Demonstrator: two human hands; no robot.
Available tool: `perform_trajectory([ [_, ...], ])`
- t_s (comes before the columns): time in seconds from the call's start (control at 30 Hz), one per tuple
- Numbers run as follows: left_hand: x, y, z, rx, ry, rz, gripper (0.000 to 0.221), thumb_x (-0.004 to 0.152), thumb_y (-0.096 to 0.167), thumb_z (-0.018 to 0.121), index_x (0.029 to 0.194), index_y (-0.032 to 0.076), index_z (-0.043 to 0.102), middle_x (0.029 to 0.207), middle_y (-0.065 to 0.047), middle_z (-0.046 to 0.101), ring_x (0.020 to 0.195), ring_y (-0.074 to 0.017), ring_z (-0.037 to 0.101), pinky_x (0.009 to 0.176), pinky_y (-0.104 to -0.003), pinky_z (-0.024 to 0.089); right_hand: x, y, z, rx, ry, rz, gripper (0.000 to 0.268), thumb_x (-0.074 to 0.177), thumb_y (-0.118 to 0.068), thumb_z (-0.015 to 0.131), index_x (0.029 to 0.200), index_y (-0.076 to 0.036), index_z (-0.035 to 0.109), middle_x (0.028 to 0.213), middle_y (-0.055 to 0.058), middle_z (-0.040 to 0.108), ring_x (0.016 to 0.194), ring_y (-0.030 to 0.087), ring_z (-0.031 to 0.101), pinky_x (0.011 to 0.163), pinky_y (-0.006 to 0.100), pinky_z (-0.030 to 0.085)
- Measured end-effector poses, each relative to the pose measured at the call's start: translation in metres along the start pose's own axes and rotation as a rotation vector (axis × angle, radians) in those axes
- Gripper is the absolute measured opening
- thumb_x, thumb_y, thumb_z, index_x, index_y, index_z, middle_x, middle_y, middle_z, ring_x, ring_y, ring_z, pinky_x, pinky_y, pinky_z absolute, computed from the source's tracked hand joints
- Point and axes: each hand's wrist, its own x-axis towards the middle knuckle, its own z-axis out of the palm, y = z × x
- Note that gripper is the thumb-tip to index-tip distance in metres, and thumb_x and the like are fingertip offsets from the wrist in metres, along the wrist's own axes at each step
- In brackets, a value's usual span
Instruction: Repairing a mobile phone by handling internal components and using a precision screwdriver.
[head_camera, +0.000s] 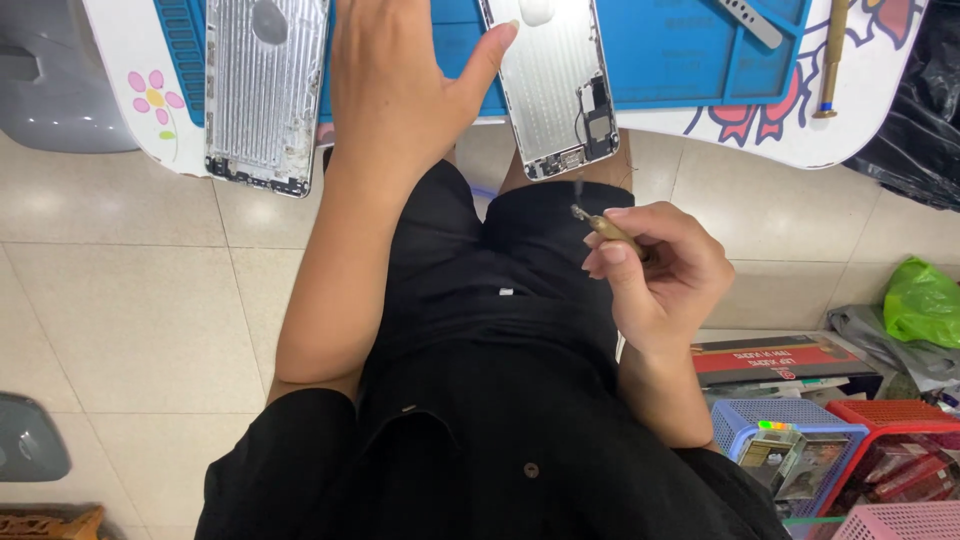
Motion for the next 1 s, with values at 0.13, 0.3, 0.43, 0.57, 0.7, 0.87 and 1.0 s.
perform_trajectory([
  [0.13, 0.009, 0.001, 0.002, -0.011, 0.019, 0.015, 0.044, 0.101, 0.037, 0.08, 0.127, 0.004, 0.065, 0.12, -0.015, 0.066, 0.116, -0.0355, 0.06, 0.096, -0.046, 0.051, 0.015, 0.016, -0.007, -0.013, 0.023, -0.025, 0.016, 0.105, -0.004, 0.071, 0.117, 0.005, 0.065, 0.095, 0.015, 0.07, 0.074, 0.013, 0.069, 0.066, 0.022, 0.056],
  [0.3, 0.013, -0.001, 0.007, 0.046, 0.027, -0.028, 0.025, 0.11, 0.026, 0.069, 0.123, 0.004, 0.065, 0.119, -0.012, 0.064, 0.115, -0.0316, 0.061, 0.092, -0.042, 0.054, 0.038, 0.034, -0.003, -0.061, 0.067, -0.023, 0.015, 0.106, -0.001, 0.071, 0.119, 0.005, 0.067, 0.1, 0.015, 0.071, 0.084, 0.017, 0.071, 0.073, 0.025, 0.058],
  [0.43, 0.026, 0.008, 0.002, 0.066, 0.016, -0.057, 0.018, 0.113, 0.023, 0.064, 0.119, 0.006, 0.066, 0.118, -0.009, 0.064, 0.113, -0.0309, 0.061, 0.092, -0.043, 0.053, 0.055, 0.041, 0.005, -0.062, 0.058, -0.062, 0.012, 0.109, -0.001, 0.071, 0.117, 0.006, 0.066, 0.106, 0.016, 0.071, 0.089, 0.018, 0.071, 0.081, 0.026, 0.058],
  [0.57, 0.033, 0.014, -0.005, -0.004, 0.003, -0.068, 0.011, 0.113, 0.017, 0.064, 0.114, 0.007, 0.063, 0.111, -0.007, 0.061, 0.106, -0.03, 0.059, 0.086, -0.043, 0.051, 0.065, 0.042, 0.015, -0.101, 0.081, -0.077, 0.015, 0.108, -0.003, 0.07, 0.121, 0.004, 0.067, 0.105, 0.014, 0.069, 0.088, 0.017, 0.069, 0.08, 0.025, 0.056],
  [0.7, 0.046, 0.026, -0.012, -0.05, -0.012, -0.102, 0.01, 0.109, 0.015, 0.067, 0.108, 0.007, 0.061, 0.109, -0.009, 0.057, 0.103, -0.0308, 0.058, 0.083, -0.044, 0.049, 0.069, 0.05, 0.032, -0.221, 0.121, -0.2, 0.016, 0.106, -0.008, 0.069, 0.119, 0.002, 0.065, 0.097, 0.012, 0.068, 0.086, 0.017, 0.065, 0.076, 0.025, 0.052],
  [0.87, 0.042, 0.021, -0.011, -0.054, -0.048, -0.12, 0.005, 0.109, 0.01, 0.065, 0.11, 0.006, 0.061, 0.108, -0.009, 0.055, 0.102, -0.0289, 0.058, 0.083, -0.041, 0.049, 0.073, 0.061, 0.041, -0.307, 0.184, -0.291, 0.02, 0.105, -0.018, 0.069, 0.114, -0.002, 0.064, 0.093, 0.009, 0.07, 0.086, 0.019, 0.065, 0.081, 0.028, 0.048],
  [1.0, 0.049, 0.014, -0.024, -0.192, -0.137, -0.205, 0.009, 0.109, 0.005, 0.072, 0.109, 0.004, 0.063, 0.105, -0.008, 0.066, 0.082, -0.0202, 0.067, 0.069, -0.032, 0.051, 0.082, 0.059, 0.04, -0.451, 0.151, -0.364, 0.021, 0.101, -0.019, 0.07, 0.111, -0.002, 0.065, 0.089, 0.007, 0.07, 0.086, 0.023, 0.068, 0.085, 0.032, 0.043],
])
